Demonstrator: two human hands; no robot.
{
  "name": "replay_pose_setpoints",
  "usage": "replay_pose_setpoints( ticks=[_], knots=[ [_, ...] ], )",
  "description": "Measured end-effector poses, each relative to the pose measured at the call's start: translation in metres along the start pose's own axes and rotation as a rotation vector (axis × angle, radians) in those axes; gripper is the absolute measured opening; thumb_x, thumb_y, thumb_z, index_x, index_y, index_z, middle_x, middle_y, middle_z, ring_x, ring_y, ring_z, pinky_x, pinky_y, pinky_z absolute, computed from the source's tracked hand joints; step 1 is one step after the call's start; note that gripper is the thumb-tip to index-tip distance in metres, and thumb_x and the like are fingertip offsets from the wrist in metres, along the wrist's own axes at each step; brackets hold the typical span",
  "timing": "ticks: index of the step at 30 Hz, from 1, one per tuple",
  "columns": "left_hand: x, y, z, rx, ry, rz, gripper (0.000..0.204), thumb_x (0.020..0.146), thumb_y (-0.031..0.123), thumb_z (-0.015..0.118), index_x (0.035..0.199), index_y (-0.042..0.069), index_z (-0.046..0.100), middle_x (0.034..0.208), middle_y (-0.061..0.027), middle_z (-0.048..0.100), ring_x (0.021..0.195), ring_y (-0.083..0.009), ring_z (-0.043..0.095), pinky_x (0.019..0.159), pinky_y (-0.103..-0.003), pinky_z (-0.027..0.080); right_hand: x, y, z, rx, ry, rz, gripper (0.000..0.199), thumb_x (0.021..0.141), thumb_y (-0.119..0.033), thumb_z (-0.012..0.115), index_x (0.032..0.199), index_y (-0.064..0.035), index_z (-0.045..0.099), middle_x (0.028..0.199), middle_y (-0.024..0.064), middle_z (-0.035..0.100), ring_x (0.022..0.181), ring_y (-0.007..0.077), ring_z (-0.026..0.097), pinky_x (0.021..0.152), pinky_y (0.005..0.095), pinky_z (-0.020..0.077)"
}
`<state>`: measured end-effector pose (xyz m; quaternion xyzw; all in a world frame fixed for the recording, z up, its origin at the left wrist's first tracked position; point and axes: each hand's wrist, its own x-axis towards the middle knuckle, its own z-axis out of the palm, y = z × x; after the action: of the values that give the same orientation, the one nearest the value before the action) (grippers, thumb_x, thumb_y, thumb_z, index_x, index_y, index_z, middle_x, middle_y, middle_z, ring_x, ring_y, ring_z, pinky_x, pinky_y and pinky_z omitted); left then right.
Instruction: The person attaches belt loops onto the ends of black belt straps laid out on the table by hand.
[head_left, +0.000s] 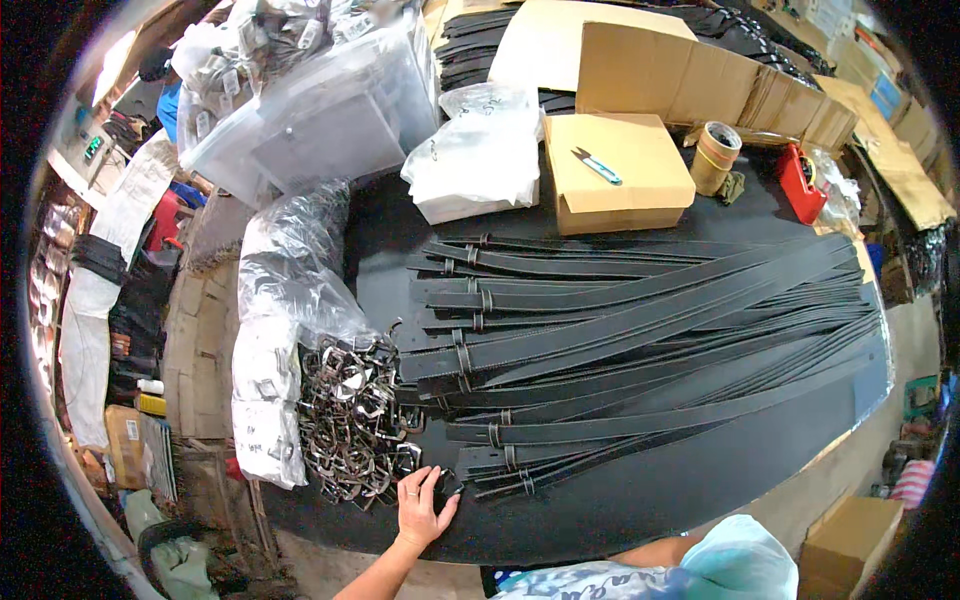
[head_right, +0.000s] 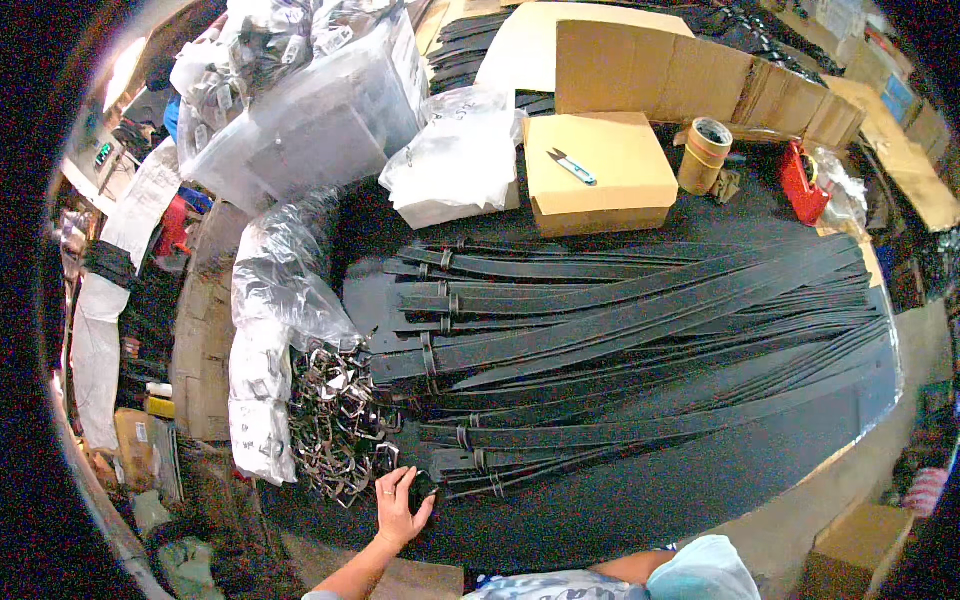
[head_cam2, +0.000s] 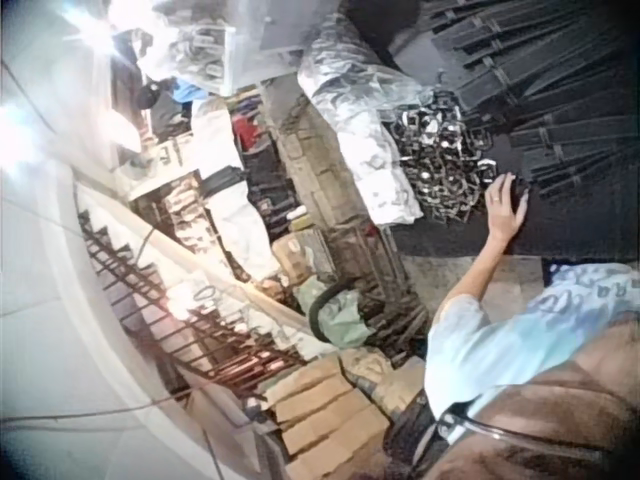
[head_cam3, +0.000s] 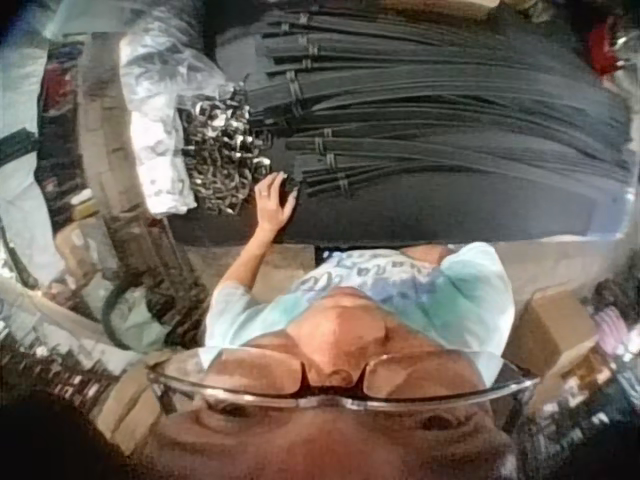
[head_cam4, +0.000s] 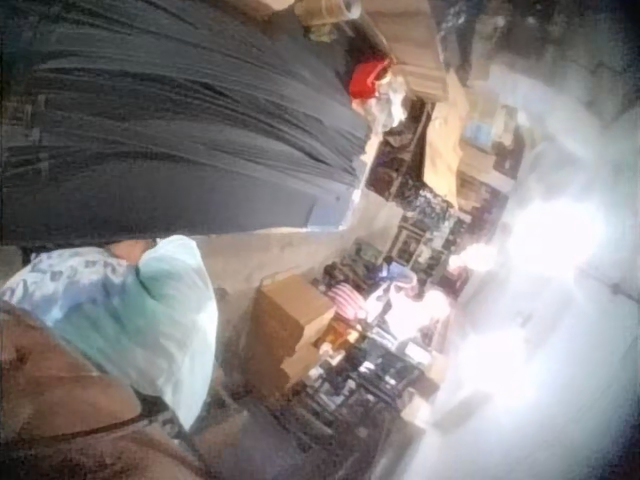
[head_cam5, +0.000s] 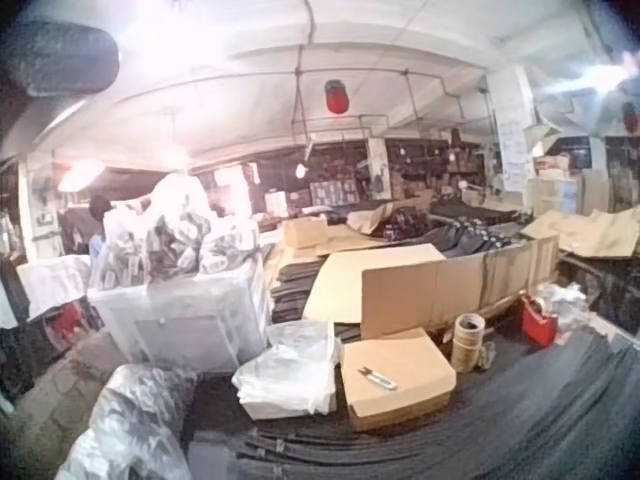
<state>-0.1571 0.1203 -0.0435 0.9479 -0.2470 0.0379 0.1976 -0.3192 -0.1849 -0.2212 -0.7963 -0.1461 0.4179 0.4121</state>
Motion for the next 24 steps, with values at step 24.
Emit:
replay_pose_setpoints(
  ticks=[24],
  knots=[
    [-0.031,0.006,0.011,-0.027,0.585,0.073,0.033,0.080,0.008,0.067,0.111,0.002,0.059,0.109,-0.0137,0.057,0.102,-0.0302,0.053,0.091,-0.038,0.042,-0.114,-0.085,-0.011,-0.043,-0.052,-0.353,0.044,0.093,-0.030,0.050,0.126,0.0002,0.051,0.121,0.0208,0.056,0.112,0.0333,0.054,0.096,0.0384,0.0413]
  ],
)
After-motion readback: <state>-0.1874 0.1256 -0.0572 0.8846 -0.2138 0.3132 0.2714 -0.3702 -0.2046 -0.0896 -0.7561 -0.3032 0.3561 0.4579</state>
